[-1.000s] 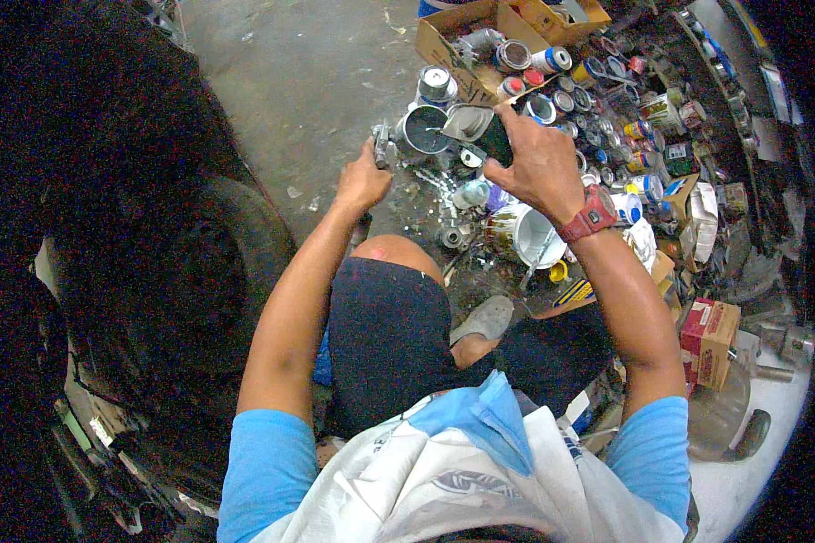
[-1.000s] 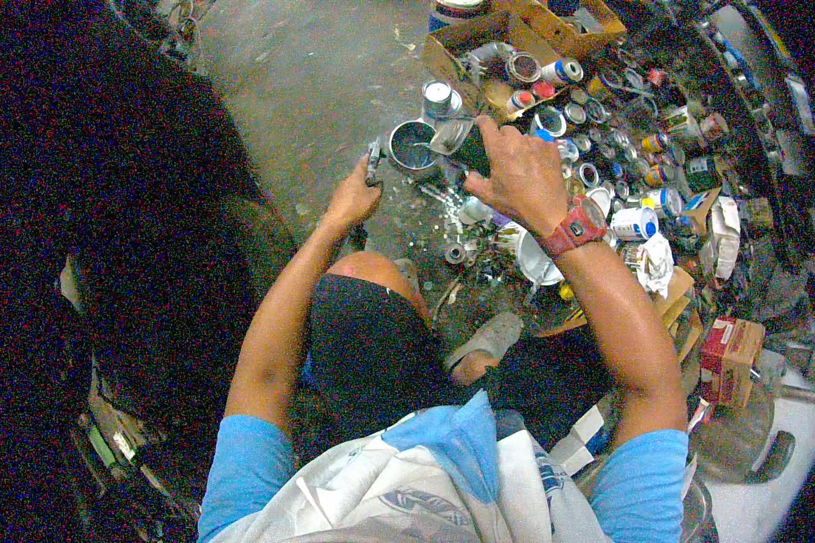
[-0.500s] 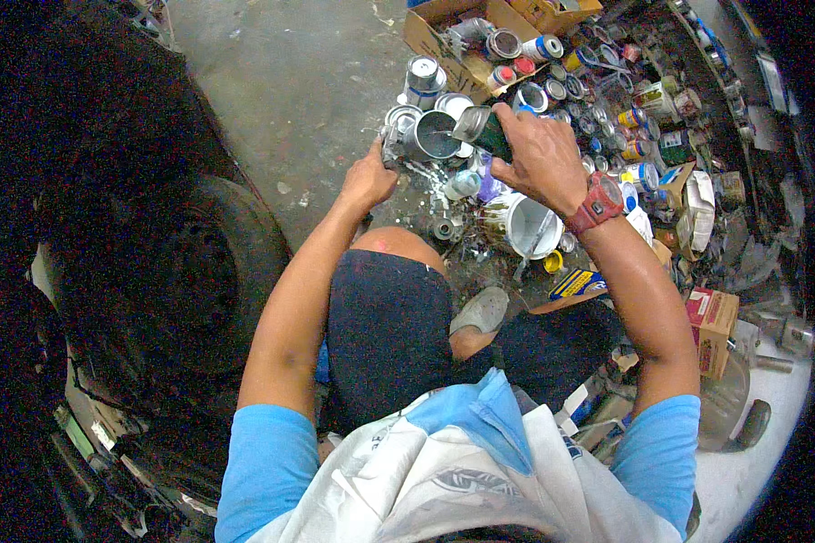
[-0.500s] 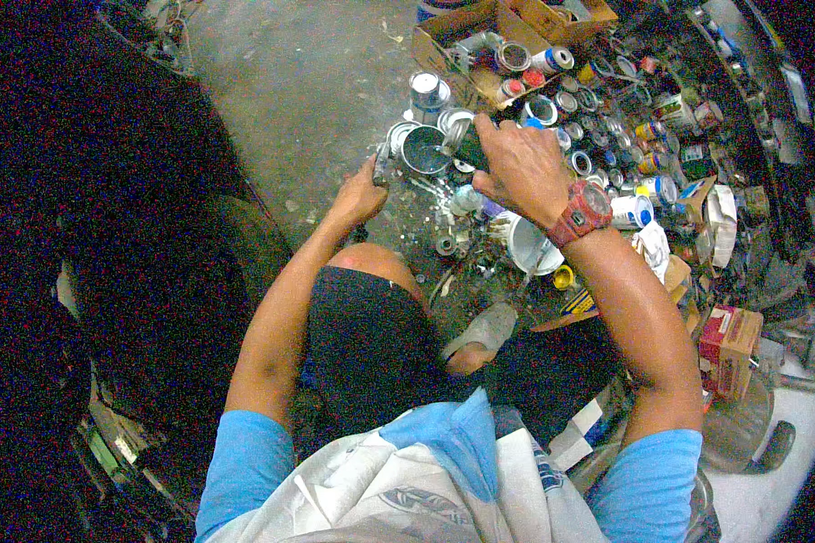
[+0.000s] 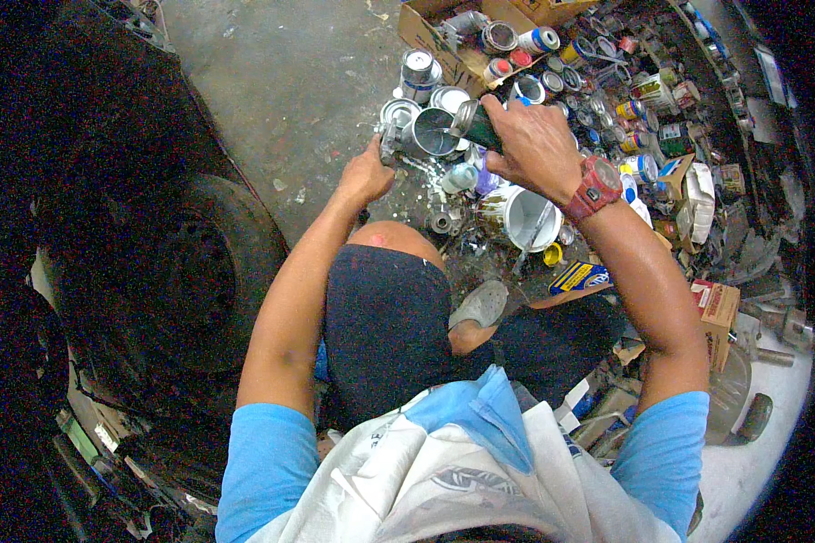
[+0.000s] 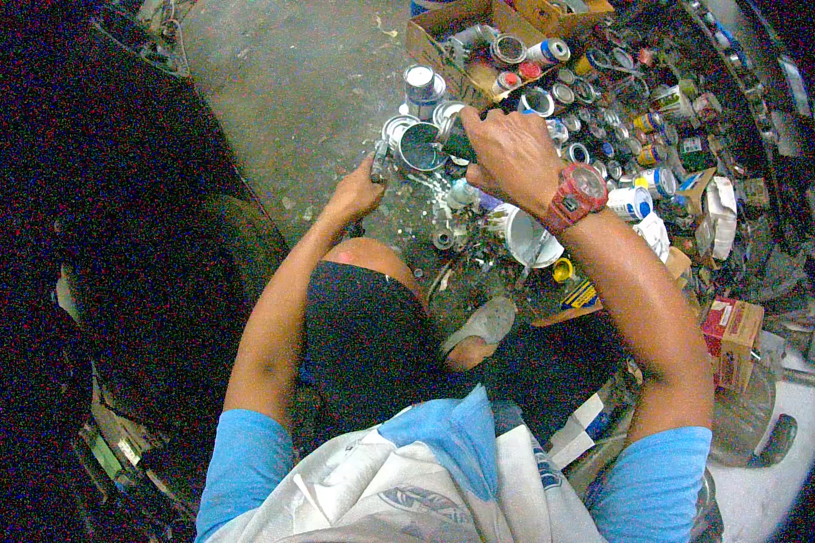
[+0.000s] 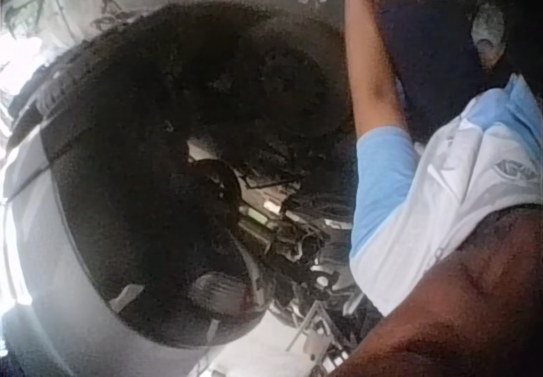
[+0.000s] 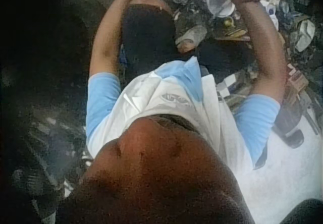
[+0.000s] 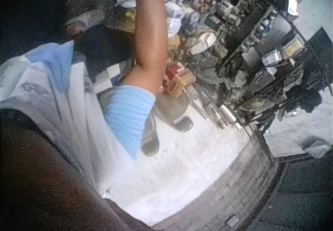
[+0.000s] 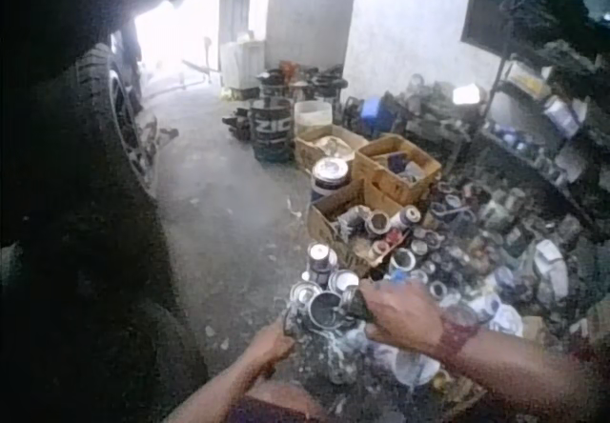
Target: The person sits on the floor and uses a metal rod to open and stir contents in several small paint cans. They then pour paint from one can into another and continue stirring the mixture.
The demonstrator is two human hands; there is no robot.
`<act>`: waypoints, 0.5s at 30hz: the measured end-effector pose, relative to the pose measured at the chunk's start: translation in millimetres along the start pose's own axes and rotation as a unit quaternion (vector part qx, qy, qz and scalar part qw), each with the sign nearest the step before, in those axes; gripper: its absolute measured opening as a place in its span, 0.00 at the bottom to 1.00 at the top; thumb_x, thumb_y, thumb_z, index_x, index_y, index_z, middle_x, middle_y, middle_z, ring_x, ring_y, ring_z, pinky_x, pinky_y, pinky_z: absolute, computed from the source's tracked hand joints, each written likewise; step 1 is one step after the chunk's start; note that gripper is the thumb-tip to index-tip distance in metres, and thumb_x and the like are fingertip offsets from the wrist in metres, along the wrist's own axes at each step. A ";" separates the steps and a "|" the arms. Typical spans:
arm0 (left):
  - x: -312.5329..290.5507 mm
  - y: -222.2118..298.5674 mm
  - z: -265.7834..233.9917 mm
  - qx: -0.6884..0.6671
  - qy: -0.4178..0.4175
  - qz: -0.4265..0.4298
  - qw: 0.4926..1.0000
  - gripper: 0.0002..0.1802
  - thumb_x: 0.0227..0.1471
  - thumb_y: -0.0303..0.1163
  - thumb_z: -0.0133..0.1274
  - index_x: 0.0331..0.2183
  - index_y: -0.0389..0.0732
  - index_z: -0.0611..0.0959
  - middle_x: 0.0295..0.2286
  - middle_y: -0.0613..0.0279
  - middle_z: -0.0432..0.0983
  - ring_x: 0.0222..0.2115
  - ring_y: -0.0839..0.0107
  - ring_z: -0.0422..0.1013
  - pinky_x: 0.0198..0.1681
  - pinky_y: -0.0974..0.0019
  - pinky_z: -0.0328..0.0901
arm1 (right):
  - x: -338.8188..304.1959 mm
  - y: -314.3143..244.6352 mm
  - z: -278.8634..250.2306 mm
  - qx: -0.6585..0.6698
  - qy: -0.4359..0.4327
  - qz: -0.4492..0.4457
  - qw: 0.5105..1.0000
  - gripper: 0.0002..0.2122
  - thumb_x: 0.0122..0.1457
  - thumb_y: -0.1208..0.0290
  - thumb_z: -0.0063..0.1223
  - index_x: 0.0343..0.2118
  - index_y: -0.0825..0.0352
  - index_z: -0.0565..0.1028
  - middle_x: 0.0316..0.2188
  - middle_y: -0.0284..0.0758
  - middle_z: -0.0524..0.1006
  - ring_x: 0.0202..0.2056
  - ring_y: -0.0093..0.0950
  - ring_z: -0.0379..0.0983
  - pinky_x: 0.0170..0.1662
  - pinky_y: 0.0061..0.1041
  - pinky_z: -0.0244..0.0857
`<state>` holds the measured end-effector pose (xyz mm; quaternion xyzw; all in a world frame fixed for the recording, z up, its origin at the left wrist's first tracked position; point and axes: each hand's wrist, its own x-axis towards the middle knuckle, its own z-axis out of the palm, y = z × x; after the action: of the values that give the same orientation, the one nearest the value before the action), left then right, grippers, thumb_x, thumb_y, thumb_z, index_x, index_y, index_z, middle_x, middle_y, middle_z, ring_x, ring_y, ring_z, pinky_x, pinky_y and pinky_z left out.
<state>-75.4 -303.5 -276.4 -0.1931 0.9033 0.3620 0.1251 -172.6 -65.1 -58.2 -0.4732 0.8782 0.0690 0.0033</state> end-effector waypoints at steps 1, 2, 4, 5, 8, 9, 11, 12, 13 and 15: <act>-0.3 0.1 -0.2 0.001 0.002 0.001 1.000 0.51 0.48 0.36 0.58 0.69 0.38 0.58 0.45 0.30 0.79 0.48 0.37 0.76 0.56 0.46 0.68 | 0.5 -0.4 -0.4 0.001 0.006 -0.005 1.000 0.29 0.46 0.59 0.70 0.48 0.66 0.69 0.29 0.44 0.79 0.32 0.47 0.80 0.33 0.45 0.72; -0.6 0.2 -0.6 -0.003 -0.005 -0.007 1.000 0.49 0.50 0.36 0.57 0.70 0.41 0.58 0.47 0.31 0.78 0.49 0.37 0.75 0.56 0.46 0.68 | 1.4 -1.0 -0.8 -0.002 0.004 -0.004 1.000 0.28 0.46 0.59 0.70 0.48 0.66 0.69 0.29 0.44 0.79 0.31 0.47 0.80 0.33 0.45 0.72; -1.2 0.5 -2.3 -0.006 -0.017 -0.023 1.000 0.45 0.53 0.36 0.53 0.70 0.47 0.58 0.51 0.33 0.76 0.52 0.39 0.74 0.57 0.46 0.68 | 3.0 -3.1 -1.4 -0.008 0.002 -0.004 1.000 0.28 0.46 0.60 0.70 0.47 0.66 0.69 0.29 0.43 0.79 0.31 0.46 0.80 0.33 0.45 0.72; -1.9 0.7 -3.0 -0.005 -0.016 -0.024 1.000 0.45 0.53 0.36 0.53 0.70 0.47 0.58 0.51 0.33 0.76 0.52 0.39 0.74 0.57 0.46 0.68 | 3.6 -4.2 -1.6 -0.010 0.003 -0.006 1.000 0.27 0.46 0.60 0.71 0.46 0.65 0.69 0.29 0.43 0.79 0.31 0.46 0.80 0.33 0.44 0.72; -4.1 2.0 -5.8 -0.005 -0.013 -0.025 1.000 0.47 0.51 0.36 0.54 0.70 0.44 0.58 0.49 0.32 0.77 0.51 0.38 0.75 0.57 0.46 0.67 | 6.9 -7.0 -2.3 -0.014 0.001 -0.010 1.000 0.27 0.46 0.60 0.71 0.45 0.65 0.70 0.29 0.43 0.79 0.31 0.45 0.80 0.33 0.44 0.72; -4.7 2.1 -6.9 -0.008 -0.013 -0.025 1.000 0.47 0.50 0.36 0.56 0.69 0.40 0.59 0.48 0.31 0.78 0.51 0.38 0.75 0.57 0.46 0.67 | 8.4 -7.4 -2.4 -0.019 0.000 -0.011 1.000 0.27 0.46 0.60 0.71 0.45 0.65 0.70 0.29 0.43 0.79 0.31 0.44 0.80 0.33 0.44 0.72; -6.3 2.5 -9.1 -0.008 -0.016 -0.025 1.000 0.48 0.49 0.37 0.57 0.69 0.36 0.60 0.47 0.30 0.78 0.51 0.38 0.75 0.58 0.46 0.67 | 10.4 -8.6 -2.8 -0.021 -0.002 -0.015 1.000 0.27 0.45 0.60 0.71 0.45 0.66 0.70 0.29 0.43 0.79 0.31 0.44 0.80 0.33 0.43 0.73; -6.8 2.6 -10.4 -0.006 -0.020 -0.026 0.999 0.48 0.50 0.37 0.57 0.69 0.36 0.60 0.48 0.30 0.78 0.51 0.38 0.75 0.58 0.47 0.66 | 11.4 -9.2 -3.1 -0.026 -0.006 -0.014 1.000 0.26 0.45 0.60 0.71 0.44 0.66 0.70 0.29 0.43 0.79 0.31 0.44 0.80 0.33 0.43 0.73; -7.1 2.5 -11.6 -0.002 -0.022 -0.026 0.999 0.47 0.50 0.38 0.57 0.69 0.36 0.60 0.48 0.30 0.78 0.51 0.38 0.75 0.58 0.47 0.66 | 12.4 -9.5 -3.3 -0.024 0.000 -0.020 1.000 0.26 0.45 0.60 0.71 0.44 0.66 0.70 0.29 0.43 0.79 0.31 0.44 0.80 0.33 0.42 0.73; -7.9 2.4 -13.5 -0.003 -0.029 -0.032 0.999 0.47 0.51 0.38 0.56 0.69 0.36 0.60 0.49 0.30 0.77 0.52 0.39 0.74 0.59 0.47 0.66 | 14.2 -10.3 -4.0 -0.025 0.004 -0.027 0.999 0.26 0.45 0.60 0.71 0.44 0.67 0.70 0.29 0.43 0.80 0.32 0.44 0.80 0.34 0.42 0.73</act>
<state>-70.5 -309.3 -262.5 -0.2117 0.8915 0.3660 0.1627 -171.7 -83.0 -56.5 -0.4972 0.8631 0.0884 -0.0102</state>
